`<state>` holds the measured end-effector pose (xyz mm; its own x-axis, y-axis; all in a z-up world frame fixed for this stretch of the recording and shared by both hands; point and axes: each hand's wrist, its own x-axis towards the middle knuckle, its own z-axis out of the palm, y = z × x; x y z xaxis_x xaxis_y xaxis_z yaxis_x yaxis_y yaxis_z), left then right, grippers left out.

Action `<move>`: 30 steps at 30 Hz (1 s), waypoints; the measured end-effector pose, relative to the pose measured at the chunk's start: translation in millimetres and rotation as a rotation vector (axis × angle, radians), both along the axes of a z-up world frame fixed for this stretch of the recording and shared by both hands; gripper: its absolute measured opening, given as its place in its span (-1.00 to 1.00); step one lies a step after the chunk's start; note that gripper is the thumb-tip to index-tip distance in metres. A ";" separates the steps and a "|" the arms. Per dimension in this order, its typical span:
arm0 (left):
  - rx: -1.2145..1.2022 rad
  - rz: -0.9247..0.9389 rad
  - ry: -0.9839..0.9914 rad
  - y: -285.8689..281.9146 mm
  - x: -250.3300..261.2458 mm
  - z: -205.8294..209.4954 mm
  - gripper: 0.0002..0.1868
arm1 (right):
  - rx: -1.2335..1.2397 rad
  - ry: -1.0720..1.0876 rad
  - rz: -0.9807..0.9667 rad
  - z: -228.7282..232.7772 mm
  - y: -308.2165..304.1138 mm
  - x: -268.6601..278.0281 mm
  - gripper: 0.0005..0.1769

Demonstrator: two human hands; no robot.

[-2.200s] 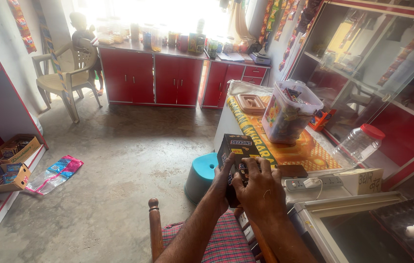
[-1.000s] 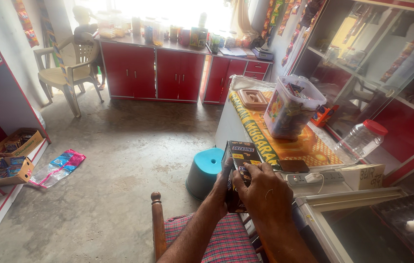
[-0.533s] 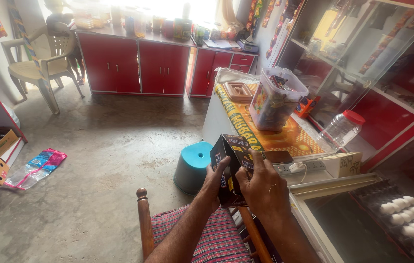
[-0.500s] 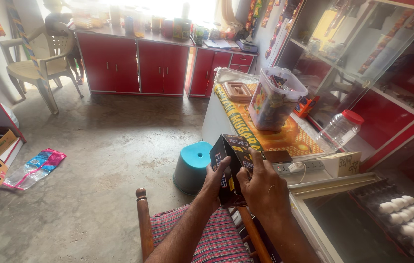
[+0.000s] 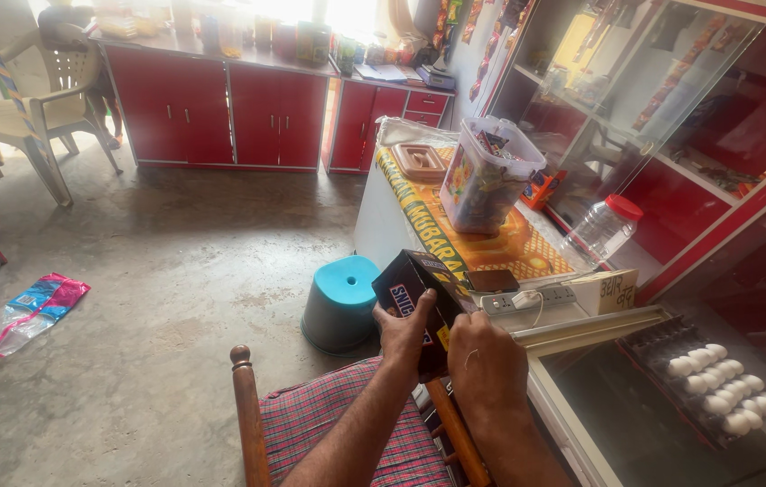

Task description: The person organizes snack items in a small shop. They open a cabinet, retrieve snack bars from a container, wipe a shelf with a cloth, and place the bars on the shelf. They then open a box of chocolate bars, remove one, and place it on a counter.

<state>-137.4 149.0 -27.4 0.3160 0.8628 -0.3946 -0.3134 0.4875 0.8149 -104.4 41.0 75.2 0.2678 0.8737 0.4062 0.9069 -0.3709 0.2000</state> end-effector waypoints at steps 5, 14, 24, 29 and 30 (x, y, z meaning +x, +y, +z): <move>-0.011 0.055 0.095 -3.0 10.9 -5.3 0.32 | 0.059 0.085 0.045 -15.2 2.4 6.9 -0.78; -0.090 0.098 -0.110 0.5 7.5 -24.0 0.35 | 0.029 0.384 0.187 -14.9 -3.1 -6.3 -0.63; -0.154 0.089 -0.256 5.4 -23.5 -16.2 0.26 | 0.068 0.148 0.128 -5.2 1.2 -48.3 -0.69; -0.035 0.219 -0.260 11.7 -65.4 -15.1 0.25 | 0.256 0.000 0.321 -14.6 -3.1 -70.8 -0.56; -0.025 0.236 -0.240 9.2 -72.6 -14.9 0.25 | 0.257 -0.002 0.332 -14.0 -4.3 -72.5 -0.54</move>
<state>-210.0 158.3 -42.2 0.1954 0.9141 -0.3553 -0.6015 0.3979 0.6927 -176.9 36.6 61.2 -0.0125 0.7829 0.6220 0.9854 -0.0961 0.1407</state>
